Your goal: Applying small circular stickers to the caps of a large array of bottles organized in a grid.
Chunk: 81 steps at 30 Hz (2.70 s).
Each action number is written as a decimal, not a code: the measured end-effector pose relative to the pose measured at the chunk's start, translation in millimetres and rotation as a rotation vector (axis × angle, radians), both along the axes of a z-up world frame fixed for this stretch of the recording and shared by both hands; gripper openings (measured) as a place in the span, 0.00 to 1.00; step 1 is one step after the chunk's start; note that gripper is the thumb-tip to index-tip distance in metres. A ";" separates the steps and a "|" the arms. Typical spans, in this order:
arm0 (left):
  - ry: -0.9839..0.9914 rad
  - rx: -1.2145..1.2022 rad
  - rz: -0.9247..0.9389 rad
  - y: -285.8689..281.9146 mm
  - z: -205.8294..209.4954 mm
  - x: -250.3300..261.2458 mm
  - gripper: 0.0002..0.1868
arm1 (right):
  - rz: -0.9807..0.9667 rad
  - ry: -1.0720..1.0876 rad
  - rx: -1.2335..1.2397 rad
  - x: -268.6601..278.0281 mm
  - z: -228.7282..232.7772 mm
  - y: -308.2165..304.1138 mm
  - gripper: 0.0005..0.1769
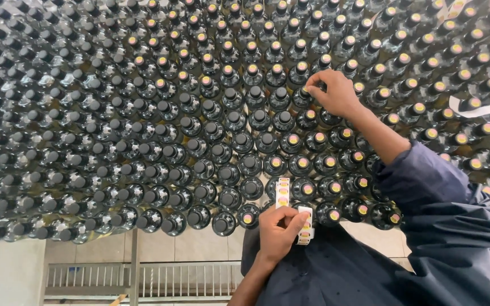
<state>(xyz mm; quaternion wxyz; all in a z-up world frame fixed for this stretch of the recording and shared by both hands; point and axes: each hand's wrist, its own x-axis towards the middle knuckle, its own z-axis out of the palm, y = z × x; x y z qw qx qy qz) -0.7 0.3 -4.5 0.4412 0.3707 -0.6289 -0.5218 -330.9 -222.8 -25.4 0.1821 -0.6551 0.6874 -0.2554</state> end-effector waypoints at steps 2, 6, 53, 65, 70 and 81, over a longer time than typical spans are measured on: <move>0.011 0.005 0.000 0.8 -1.2 0.6 0.18 | 0.003 0.031 -0.040 -2.5 -10.0 -1.0 0.09; 0.014 0.010 0.000 0.8 -3.6 1.3 0.18 | -0.008 0.017 -0.043 -0.3 -4.9 0.4 0.09; -0.019 0.033 0.043 4.5 -2.2 -0.4 0.18 | -0.082 -0.018 0.225 -8.3 -8.2 -27.7 0.23; 0.075 -0.045 0.324 36.3 18.8 -6.4 0.24 | 0.143 0.406 -0.255 34.0 37.0 38.8 0.11; 0.106 -0.002 0.461 49.2 17.0 -11.5 0.23 | 0.819 -0.155 -0.037 115.3 144.5 171.2 0.25; 0.189 -0.008 0.425 81.5 -30.6 -15.3 0.25 | 0.647 -0.530 0.157 130.1 130.0 220.7 0.08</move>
